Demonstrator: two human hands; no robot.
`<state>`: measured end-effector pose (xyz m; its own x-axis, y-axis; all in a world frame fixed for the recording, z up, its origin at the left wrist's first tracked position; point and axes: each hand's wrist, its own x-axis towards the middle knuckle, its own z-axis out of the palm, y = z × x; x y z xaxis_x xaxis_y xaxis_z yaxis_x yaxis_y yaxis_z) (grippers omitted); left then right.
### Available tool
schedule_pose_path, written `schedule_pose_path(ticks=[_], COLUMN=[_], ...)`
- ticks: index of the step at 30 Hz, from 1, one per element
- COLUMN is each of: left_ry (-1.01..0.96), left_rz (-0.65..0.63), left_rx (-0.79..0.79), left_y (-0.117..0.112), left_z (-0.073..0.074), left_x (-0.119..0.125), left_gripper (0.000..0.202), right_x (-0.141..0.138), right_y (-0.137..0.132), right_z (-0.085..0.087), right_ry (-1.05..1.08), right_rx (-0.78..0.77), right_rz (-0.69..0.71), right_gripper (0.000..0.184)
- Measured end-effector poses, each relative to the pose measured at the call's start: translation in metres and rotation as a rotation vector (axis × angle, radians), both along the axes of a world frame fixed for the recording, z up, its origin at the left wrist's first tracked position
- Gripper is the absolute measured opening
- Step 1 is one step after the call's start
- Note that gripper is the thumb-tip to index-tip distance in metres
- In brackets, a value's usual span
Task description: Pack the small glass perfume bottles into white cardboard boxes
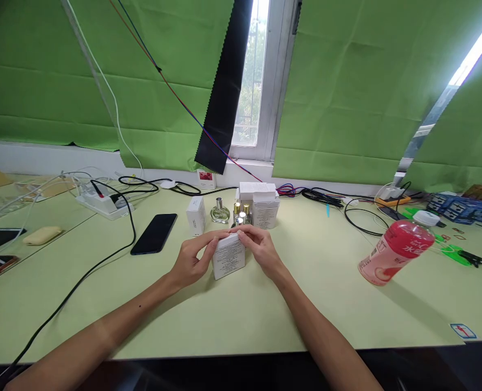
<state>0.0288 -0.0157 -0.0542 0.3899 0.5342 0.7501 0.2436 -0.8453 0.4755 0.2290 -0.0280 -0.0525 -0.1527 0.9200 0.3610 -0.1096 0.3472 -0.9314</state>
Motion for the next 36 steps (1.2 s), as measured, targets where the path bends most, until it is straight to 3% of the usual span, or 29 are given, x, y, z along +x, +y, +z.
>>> schedule_pose_path(ticks=[10,20,36], left_ry=[-0.023,0.005,-0.158], left_rz=[0.004,0.000,-0.117], left_rx=[0.046,-0.029,-0.427], left_y=[0.0012,0.0003,-0.0050], left_z=[-0.0015,-0.0026,0.0045], left_x=[0.0012,0.0000,0.0025], left_gripper=[0.027,0.026,0.031], right_x=[0.0012,-0.0012,-0.0024], right_y=[0.0030,0.0056,0.0057], right_z=[-0.0060,-0.0074,-0.0055], right_ry=[0.020,0.065,0.051], right_rx=[-0.003,-0.039,-0.060], right_rz=[0.006,-0.014,-0.064], right_gripper=[0.026,0.028,0.017])
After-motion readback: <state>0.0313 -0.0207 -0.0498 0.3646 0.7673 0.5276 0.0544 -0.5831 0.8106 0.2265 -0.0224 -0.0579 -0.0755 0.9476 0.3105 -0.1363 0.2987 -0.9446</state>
